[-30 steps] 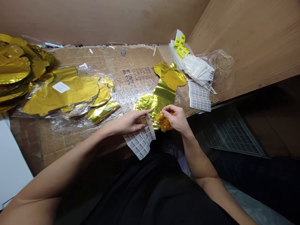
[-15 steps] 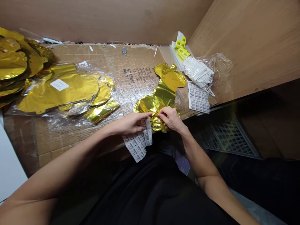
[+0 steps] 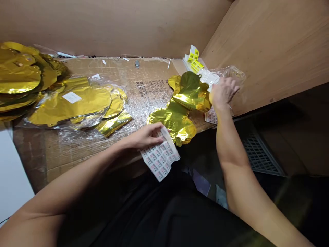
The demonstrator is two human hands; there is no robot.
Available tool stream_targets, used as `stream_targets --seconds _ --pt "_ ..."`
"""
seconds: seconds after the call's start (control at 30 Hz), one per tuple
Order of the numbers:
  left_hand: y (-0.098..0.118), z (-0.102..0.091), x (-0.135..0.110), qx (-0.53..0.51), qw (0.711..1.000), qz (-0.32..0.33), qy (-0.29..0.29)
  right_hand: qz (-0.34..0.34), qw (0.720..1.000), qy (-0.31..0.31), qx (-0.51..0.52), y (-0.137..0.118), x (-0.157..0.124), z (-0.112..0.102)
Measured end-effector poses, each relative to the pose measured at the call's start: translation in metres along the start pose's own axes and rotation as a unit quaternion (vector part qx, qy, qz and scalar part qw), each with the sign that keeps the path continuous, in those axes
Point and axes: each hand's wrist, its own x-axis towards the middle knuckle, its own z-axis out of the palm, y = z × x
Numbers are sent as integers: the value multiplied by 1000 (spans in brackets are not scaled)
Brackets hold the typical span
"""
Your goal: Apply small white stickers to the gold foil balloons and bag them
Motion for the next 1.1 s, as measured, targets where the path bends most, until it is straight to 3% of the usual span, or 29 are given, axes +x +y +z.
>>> stream_targets --seconds 0.03,0.1,0.13,0.17,0.2,0.23,0.3,0.4,0.5,0.6,0.67,0.73,0.77,0.83,0.93,1.03,1.1 --pt "2 -3 0 -45 998 12 46 -10 999 30 10 -2 -4 -5" --pt "6 -10 2 -99 984 36 144 -39 997 -7 70 -9 -34 -5" --pt "7 -12 2 -109 976 47 182 -45 987 -92 125 -15 -57 -1" --pt "8 -15 3 -111 970 57 209 -46 958 -214 183 -20 -82 5" --pt "9 -16 4 -110 966 62 226 -41 931 -280 230 -26 -107 12" --pt "9 -17 4 -109 963 65 236 -33 914 -306 264 -31 -129 19" --pt "7 -18 4 -106 961 64 245 -14 910 -276 308 -37 -161 31" --pt "2 -18 3 -97 961 52 253 -42 949 -143 277 -35 -178 44" --pt "-1 -18 4 -91 962 37 256 -171 970 -47 163 -25 -179 49" --pt "1 -19 4 -96 962 17 254 -283 955 -12 88 -20 -179 49" --pt "4 -21 4 -83 969 0 232 -265 958 20 110 -21 -178 46" --pt "5 -22 3 -34 986 -12 165 -172 971 34 165 -23 -173 44" --pt "5 -22 2 6 992 -14 122 -121 975 7 186 -24 -168 44" --pt "2 -19 1 98 994 -9 44 -61 972 -107 198 -26 -157 47" --pt "-6 -13 -1 207 978 5 -8 -52 957 -242 151 -27 -145 60" --pt "-12 -11 -1 262 965 4 -26 -79 964 -253 18 -27 -141 71" --pt "-12 -11 -1 277 960 -4 -29 -96 970 -206 -85 -23 -140 72"
